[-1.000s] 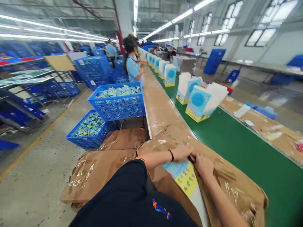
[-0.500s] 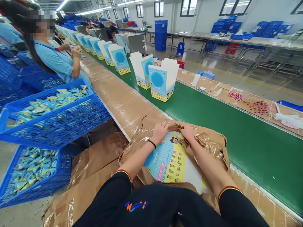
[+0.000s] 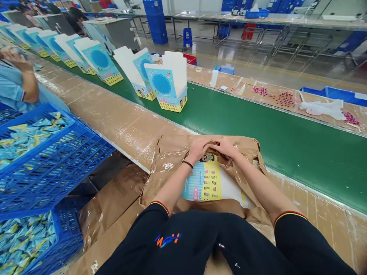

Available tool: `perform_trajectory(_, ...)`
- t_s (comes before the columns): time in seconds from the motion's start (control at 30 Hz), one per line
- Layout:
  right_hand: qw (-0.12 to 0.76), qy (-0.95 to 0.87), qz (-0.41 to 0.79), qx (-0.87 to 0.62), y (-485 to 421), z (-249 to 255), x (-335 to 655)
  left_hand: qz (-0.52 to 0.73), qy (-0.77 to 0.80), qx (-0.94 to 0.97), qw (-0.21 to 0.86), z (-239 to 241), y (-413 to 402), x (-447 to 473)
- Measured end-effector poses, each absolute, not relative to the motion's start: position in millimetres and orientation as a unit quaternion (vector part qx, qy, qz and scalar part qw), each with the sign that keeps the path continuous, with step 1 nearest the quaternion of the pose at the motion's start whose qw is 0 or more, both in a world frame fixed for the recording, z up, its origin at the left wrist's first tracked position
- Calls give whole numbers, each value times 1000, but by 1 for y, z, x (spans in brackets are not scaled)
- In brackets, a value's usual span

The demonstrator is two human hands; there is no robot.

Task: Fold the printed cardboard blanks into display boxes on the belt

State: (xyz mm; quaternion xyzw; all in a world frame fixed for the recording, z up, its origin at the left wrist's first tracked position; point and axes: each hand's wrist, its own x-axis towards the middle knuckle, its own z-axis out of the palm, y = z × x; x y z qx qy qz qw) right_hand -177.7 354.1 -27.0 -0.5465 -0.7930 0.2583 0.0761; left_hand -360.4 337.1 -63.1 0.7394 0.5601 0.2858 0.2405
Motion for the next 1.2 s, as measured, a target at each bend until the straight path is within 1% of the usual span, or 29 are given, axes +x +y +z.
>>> perform_trajectory(0.23,73,-742,169,-645,315,-44,-172,391,619,611,299,-62,345,-334)
perform_trajectory(0.43,81,-749,127,-646,300,-48,-169,405,667,511,359,-69,357,-327)
perform_trajectory(0.53,78,-756,122,-639,304,-47,-168,399,647,517,393,-64,362,-333)
perform_trajectory(0.73,71,-781,106,-611,325,-50,-184,372,555,586,459,-44,350,-351)
perform_trajectory(0.83,67,-814,105,-568,330,-49,-190,365,554,592,458,-44,344,-349)
perform_trajectory(1.03,70,-869,93,-481,320,-45,-184,367,612,545,441,-57,361,-332)
perform_trajectory(1.1,78,-868,91,-483,313,-46,-178,373,635,519,435,-57,367,-330)
perform_trajectory(1.2,98,-840,84,-527,308,-50,-174,390,646,504,420,-51,367,-332)
